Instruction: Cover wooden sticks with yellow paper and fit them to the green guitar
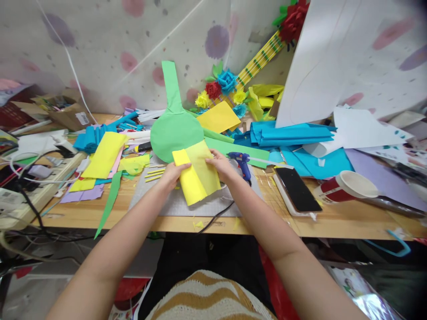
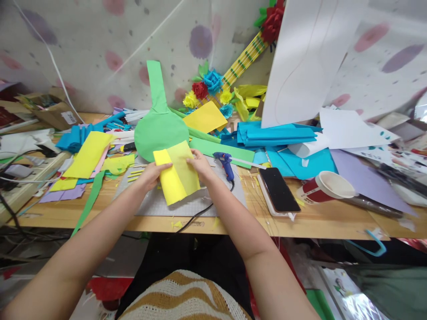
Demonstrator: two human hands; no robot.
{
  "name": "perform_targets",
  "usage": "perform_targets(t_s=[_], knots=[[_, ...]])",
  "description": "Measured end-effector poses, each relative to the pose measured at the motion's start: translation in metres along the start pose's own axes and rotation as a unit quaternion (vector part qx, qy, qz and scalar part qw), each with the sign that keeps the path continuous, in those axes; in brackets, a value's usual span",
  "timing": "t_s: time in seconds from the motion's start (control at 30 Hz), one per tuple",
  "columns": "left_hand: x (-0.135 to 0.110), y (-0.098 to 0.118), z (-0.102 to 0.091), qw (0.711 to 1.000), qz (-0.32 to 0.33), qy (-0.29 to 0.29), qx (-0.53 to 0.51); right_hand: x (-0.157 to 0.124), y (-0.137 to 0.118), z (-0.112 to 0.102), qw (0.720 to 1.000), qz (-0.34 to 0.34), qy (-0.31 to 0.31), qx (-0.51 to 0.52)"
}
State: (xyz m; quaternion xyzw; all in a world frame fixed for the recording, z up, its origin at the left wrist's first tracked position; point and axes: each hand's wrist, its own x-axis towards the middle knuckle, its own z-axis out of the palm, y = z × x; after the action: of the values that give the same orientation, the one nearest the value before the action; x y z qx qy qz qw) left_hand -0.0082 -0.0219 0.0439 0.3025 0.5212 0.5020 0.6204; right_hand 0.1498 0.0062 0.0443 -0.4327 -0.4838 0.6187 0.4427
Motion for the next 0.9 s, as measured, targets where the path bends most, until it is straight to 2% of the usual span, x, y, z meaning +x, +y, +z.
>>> perform_targets(t_s=[0.17,0.23,0.27,0.3,0.37,0.43,0.47,0.53,0.6,0.67,0.73,0.83,0.9], knots=[[-0.001,0.005,-0.009,0.999,0.037,0.038,0.005,-0.003,0.0,-0.008,0.999,-0.007,0.024,-0.046],[0.001,0.007,-0.016,0.997,0.057,0.06,0.002,-0.009,0.0,-0.016,0.99,-0.02,0.027,-0.138],[0.002,0.008,-0.02,0.995,0.066,0.071,-0.001,-0.013,0.0,-0.021,0.977,-0.032,0.02,-0.211],[0.004,0.008,-0.023,0.994,0.074,0.084,-0.004,-0.017,0.0,-0.026,0.951,-0.052,0.008,-0.303],[0.008,0.009,-0.027,0.989,0.086,0.116,-0.016,-0.025,0.001,-0.036,0.867,-0.096,-0.043,-0.487],[0.01,0.009,-0.029,0.985,0.096,0.143,-0.034,-0.031,0.002,-0.042,0.777,-0.131,-0.091,-0.609],[0.011,0.009,-0.029,0.982,0.101,0.153,-0.042,-0.032,0.002,-0.044,0.741,-0.141,-0.106,-0.648],[0.011,0.01,-0.028,0.98,0.107,0.163,-0.049,-0.032,0.004,-0.044,0.69,-0.15,-0.12,-0.698],[0.01,0.011,-0.027,0.979,0.11,0.165,-0.048,-0.031,0.005,-0.041,0.658,-0.141,-0.124,-0.729],[0.009,0.013,-0.028,0.979,0.11,0.165,-0.048,-0.03,0.003,-0.039,0.638,-0.125,-0.125,-0.75],[0.008,0.016,-0.032,0.976,0.113,0.176,-0.056,-0.031,-0.004,-0.04,0.629,-0.105,-0.127,-0.76],[0.01,0.024,-0.041,0.968,0.113,0.207,-0.081,-0.037,-0.019,-0.048,0.64,-0.06,-0.138,-0.753],[0.013,0.031,-0.047,0.961,0.115,0.229,-0.104,-0.042,-0.03,-0.057,0.662,-0.019,-0.142,-0.735]])
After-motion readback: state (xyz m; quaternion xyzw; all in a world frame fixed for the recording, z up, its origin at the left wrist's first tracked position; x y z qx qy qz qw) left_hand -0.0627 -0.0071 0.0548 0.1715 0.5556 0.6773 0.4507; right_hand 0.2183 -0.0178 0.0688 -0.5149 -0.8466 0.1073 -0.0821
